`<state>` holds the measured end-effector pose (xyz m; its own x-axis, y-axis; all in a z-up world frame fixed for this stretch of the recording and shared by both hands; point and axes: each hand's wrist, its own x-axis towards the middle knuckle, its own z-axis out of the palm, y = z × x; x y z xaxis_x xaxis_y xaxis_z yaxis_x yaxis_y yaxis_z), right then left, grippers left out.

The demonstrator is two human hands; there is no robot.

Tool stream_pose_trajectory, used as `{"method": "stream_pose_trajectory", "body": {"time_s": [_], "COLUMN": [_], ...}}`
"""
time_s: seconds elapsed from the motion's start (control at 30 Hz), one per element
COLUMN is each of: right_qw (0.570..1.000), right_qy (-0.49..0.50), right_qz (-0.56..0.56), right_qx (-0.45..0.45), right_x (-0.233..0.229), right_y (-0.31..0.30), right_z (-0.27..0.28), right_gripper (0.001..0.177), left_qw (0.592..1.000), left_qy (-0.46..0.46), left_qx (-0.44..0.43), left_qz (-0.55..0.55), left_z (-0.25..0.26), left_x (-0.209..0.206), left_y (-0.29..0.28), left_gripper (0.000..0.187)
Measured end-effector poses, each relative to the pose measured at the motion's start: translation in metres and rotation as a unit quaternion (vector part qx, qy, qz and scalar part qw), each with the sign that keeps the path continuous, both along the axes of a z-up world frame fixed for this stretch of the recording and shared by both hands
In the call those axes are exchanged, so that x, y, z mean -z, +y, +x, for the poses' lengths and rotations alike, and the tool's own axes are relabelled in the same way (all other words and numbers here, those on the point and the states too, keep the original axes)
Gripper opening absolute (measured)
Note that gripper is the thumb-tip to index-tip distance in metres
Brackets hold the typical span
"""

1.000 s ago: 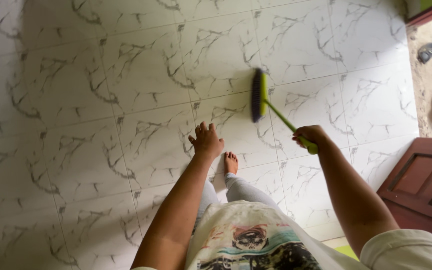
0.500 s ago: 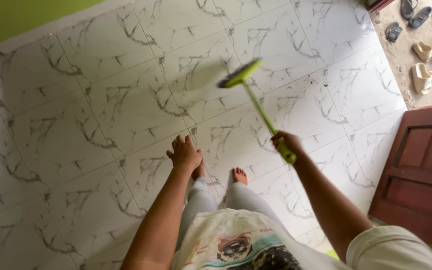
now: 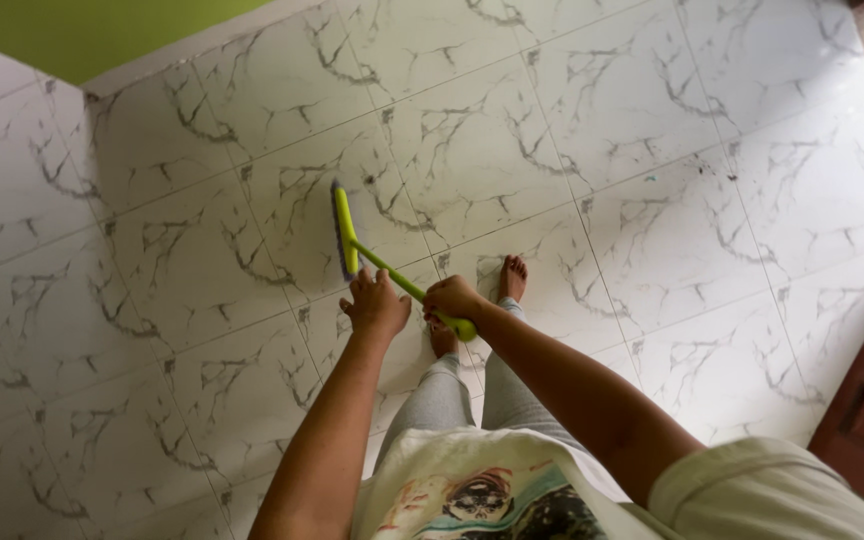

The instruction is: The person sweeps the tiled floor using a broom, pushing debris towards an open doorway and onto a concrete area outside.

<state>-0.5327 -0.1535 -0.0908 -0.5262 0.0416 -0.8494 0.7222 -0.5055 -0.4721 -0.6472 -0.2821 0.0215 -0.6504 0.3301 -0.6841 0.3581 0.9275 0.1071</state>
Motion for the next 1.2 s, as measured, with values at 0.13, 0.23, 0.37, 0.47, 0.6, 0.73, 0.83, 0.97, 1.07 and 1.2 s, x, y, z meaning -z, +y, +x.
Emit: {"method": "stream_pose_trajectory", "body": {"time_s": [0.13, 0.23, 0.37, 0.47, 0.6, 0.73, 0.83, 0.97, 1.07, 1.2], "right_qw": [0.997, 0.993, 0.985, 0.974, 0.956, 0.934, 0.918, 0.914, 0.946, 0.954], "right_qy": [-0.068, -0.083, -0.13, -0.13, -0.191, -0.233, -0.238, -0.232, -0.107, -0.094], "right_qz": [-0.021, 0.08, 0.072, 0.058, 0.096, 0.154, 0.263, 0.274, 0.236, 0.257], "right_qx": [-0.023, -0.02, 0.088, 0.176, 0.202, 0.222, 0.179, 0.192, 0.196, 0.122], "right_x": [0.012, -0.011, -0.026, -0.027, -0.018, -0.015, -0.02, -0.036, -0.04, -0.043], "right_y": [0.058, 0.134, 0.247, 0.323, 0.403, 0.436, 0.416, 0.398, 0.383, 0.325], "right_z": [-0.014, 0.019, 0.071, 0.115, 0.154, 0.144, 0.108, 0.089, 0.081, 0.02], "right_gripper": [0.019, 0.017, 0.017, 0.021, 0.024, 0.02, 0.018, 0.016, 0.024, 0.042], "left_qw": [0.999, 0.999, 1.0, 0.999, 0.997, 0.995, 0.995, 0.996, 0.995, 0.994], "left_qy": [0.007, 0.0, -0.012, -0.024, -0.023, -0.015, -0.012, -0.024, -0.02, -0.033], "left_qx": [-0.03, -0.04, -0.017, 0.021, 0.058, 0.073, 0.074, 0.073, 0.09, 0.095], "left_qz": [-0.012, -0.028, 0.0, 0.014, 0.052, 0.064, 0.063, 0.044, 0.042, 0.037], "left_z": [-0.013, -0.018, -0.013, -0.009, -0.008, -0.01, -0.016, -0.034, -0.055, -0.088], "left_x": [0.003, 0.011, 0.017, 0.013, 0.008, 0.008, 0.007, 0.01, 0.016, 0.018], "left_y": [0.011, 0.047, 0.124, 0.187, 0.249, 0.28, 0.284, 0.277, 0.268, 0.251], "left_gripper": [0.077, 0.075, 0.076, 0.071, 0.071, 0.073, 0.073, 0.071, 0.072, 0.071]}}
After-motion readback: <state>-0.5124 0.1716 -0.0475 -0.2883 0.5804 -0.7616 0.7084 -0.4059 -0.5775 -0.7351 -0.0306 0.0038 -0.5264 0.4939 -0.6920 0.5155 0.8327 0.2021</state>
